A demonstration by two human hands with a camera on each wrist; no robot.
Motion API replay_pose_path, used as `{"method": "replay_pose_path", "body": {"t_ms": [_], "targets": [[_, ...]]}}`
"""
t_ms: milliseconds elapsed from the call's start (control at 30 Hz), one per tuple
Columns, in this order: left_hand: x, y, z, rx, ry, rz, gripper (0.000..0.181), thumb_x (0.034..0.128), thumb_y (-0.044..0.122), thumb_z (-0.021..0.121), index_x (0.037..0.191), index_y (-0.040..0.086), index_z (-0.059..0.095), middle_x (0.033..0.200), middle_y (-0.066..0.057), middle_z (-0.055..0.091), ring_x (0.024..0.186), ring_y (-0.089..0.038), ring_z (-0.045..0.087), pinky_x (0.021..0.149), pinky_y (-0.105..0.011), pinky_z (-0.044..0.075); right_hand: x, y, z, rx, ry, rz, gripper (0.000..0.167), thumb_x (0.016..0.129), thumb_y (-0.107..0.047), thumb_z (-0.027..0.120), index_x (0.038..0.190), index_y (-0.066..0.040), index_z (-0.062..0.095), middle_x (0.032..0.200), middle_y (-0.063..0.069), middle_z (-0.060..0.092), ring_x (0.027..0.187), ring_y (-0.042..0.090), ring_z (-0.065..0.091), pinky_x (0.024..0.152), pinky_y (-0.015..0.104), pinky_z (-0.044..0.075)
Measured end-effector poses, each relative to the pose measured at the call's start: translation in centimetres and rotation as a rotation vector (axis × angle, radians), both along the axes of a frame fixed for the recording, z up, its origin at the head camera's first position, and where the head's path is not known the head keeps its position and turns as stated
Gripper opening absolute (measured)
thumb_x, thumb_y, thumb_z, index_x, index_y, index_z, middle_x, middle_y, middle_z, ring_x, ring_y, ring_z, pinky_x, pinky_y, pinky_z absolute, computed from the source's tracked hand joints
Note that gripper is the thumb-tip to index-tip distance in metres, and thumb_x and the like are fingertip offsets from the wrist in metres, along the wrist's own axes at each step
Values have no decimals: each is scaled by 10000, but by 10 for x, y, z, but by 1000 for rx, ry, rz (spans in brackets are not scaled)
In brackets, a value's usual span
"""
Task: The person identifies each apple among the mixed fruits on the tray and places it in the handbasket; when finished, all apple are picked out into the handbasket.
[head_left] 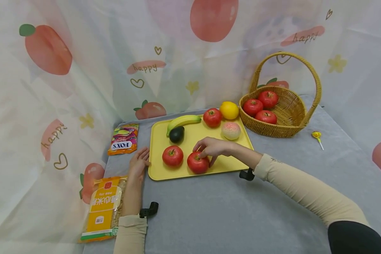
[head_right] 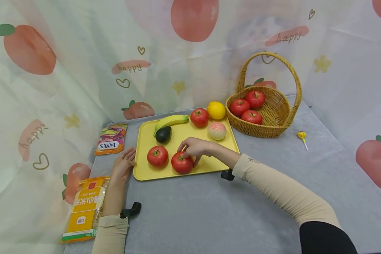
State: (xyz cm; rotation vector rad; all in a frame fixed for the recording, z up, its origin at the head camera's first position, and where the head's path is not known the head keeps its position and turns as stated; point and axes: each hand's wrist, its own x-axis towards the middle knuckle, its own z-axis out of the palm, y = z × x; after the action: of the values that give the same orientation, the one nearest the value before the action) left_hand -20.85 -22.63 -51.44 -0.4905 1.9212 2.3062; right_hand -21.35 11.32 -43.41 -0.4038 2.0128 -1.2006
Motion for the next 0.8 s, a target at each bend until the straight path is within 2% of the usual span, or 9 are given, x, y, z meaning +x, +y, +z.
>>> {"method": "replay_pose_path", "body": {"t_ms": [267, 433, 600, 800], "targets": [[-1, -1, 1, 2, -24, 4, 803, 823, -294, 407, 1580, -27, 369, 1607, -205, 431, 1490, -287, 417, 1223, -382, 335, 1, 3, -1, 19, 51, -30, 423, 984, -73, 623, 1393, 28, 586, 1397, 209, 588, 1148, 312, 635, 754, 501, 642], [-2, -1, 1, -5, -39, -1, 803, 832, -288, 415, 1585, -13, 372, 1610, -190, 433, 1490, -277, 419, 1224, -380, 335, 1, 7, 2, -1, 53, -47, 416, 975, -53, 629, 1379, 44, 599, 1379, 196, 602, 1133, 303, 640, 742, 526, 638], [-2, -1, 1, -8, -56, -3, 805, 836, -285, 423, 1588, 0, 377, 1611, -183, 435, 1490, -275, 421, 1220, -382, 339, -1, 11, 11, -13, 40, -47, 421, 980, -50, 615, 1391, 39, 588, 1411, 207, 587, 1142, 316, 639, 777, 545, 630], [-1, -1, 2, -4, -44, -1, 808, 835, -288, 417, 1591, -7, 365, 1614, -190, 429, 1491, -279, 420, 1218, -379, 340, -5, 16, 27, -28, 46, -59, 445, 982, -44, 596, 1418, 40, 560, 1459, 233, 546, 1221, 361, 601, 823, 581, 609]]}}
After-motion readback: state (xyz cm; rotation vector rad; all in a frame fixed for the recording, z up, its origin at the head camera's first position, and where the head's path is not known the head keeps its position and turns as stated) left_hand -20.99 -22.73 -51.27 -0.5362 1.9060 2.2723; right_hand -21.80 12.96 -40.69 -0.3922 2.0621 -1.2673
